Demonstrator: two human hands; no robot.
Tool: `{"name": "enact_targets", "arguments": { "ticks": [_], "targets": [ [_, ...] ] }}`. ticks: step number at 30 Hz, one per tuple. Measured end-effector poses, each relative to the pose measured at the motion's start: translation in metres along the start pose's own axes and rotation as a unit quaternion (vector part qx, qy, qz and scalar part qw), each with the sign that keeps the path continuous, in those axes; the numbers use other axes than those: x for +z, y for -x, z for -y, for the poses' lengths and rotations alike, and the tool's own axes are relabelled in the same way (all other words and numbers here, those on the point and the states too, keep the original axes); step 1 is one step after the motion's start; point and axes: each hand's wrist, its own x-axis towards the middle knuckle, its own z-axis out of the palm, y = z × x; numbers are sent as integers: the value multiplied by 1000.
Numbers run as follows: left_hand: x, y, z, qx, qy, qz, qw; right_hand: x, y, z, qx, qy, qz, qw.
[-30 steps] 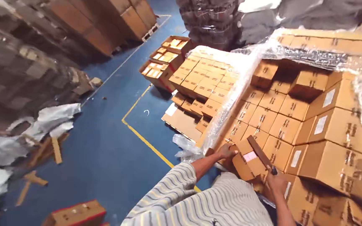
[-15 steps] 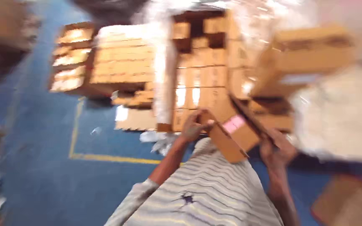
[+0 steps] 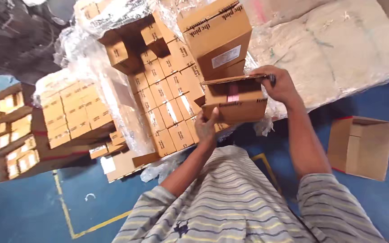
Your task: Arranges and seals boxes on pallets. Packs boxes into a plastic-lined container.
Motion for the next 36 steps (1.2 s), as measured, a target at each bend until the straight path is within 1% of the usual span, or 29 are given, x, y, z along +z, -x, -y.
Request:
{"name": "enact_targets", "arguments": {
  "ticks": [2, 4, 6, 7, 10, 11, 12, 16, 19, 20, 22, 24, 25, 27, 28, 29, 30, 31, 32, 33, 34, 35, 36],
  "targets": [
    [18, -20, 30, 14, -51, -23, 998, -1, -22, -9, 81, 56, 101, 990],
    [29, -44, 52, -11, -92, -27, 995, 16, -28, -9, 143, 116, 132, 974],
    [36, -59, 63, -28, -116, -9, 993, 47, -21, -10, 168, 173, 116, 963],
    [36, -63, 65, -28, -125, 9, 992, 63, -15, -11, 173, 201, 94, 959],
    [31, -60, 70, -28, -119, 84, 989, 101, 2, -20, 142, 265, -12, 954],
    [29, -61, 70, -25, -101, 109, 989, 104, 1, -25, 129, 279, -35, 951],
    [27, -62, 70, -26, -81, 130, 988, 104, -1, -28, 129, 280, -40, 950],
    [9, -66, 73, -20, -49, 201, 978, 100, -8, -34, 132, 290, -33, 947],
    [-25, -69, 78, -42, -40, 267, 962, 102, -2, -35, 118, 310, -41, 943],
    [-42, -72, 82, -65, -40, 291, 954, 103, 3, -34, 115, 318, -46, 940],
    [-82, -83, 92, -127, -58, 323, 936, 107, 15, -28, 104, 340, -89, 930],
    [-128, -103, 110, -181, -67, 294, 936, 116, 27, -9, 84, 371, -158, 911],
    [-153, -114, 122, -200, -62, 256, 944, 125, 33, 8, 72, 380, -195, 901],
    [-200, -138, 154, -247, -19, 138, 959, 152, 37, 50, 38, 387, -251, 887],
    [-219, -152, 167, -272, 9, 66, 960, 172, 37, 72, 27, 375, -254, 891],
    [-235, -168, 174, -295, 30, -4, 955, 197, 34, 91, 25, 351, -234, 906],
    [-251, -185, 176, -311, 39, -65, 947, 227, 31, 106, 41, 309, -180, 933],
    [-265, -202, 176, -322, 36, -110, 940, 258, 26, 119, 83, 258, -82, 959],
    [-276, -220, 177, -323, 24, -128, 937, 288, 17, 130, 134, 203, 45, 969],
    [-283, -239, 183, -318, 4, -126, 940, 315, 6, 134, 179, 155, 167, 957],
    [-289, -258, 193, -308, -31, -106, 945, 340, -3, 134, 213, 125, 260, 934],
    [-293, -275, 202, -295, -80, -75, 949, 363, -8, 132, 234, 107, 317, 913],
    [-297, -291, 206, -277, -132, -39, 951, 381, -9, 131, 242, 98, 350, 900]
  ]
}}
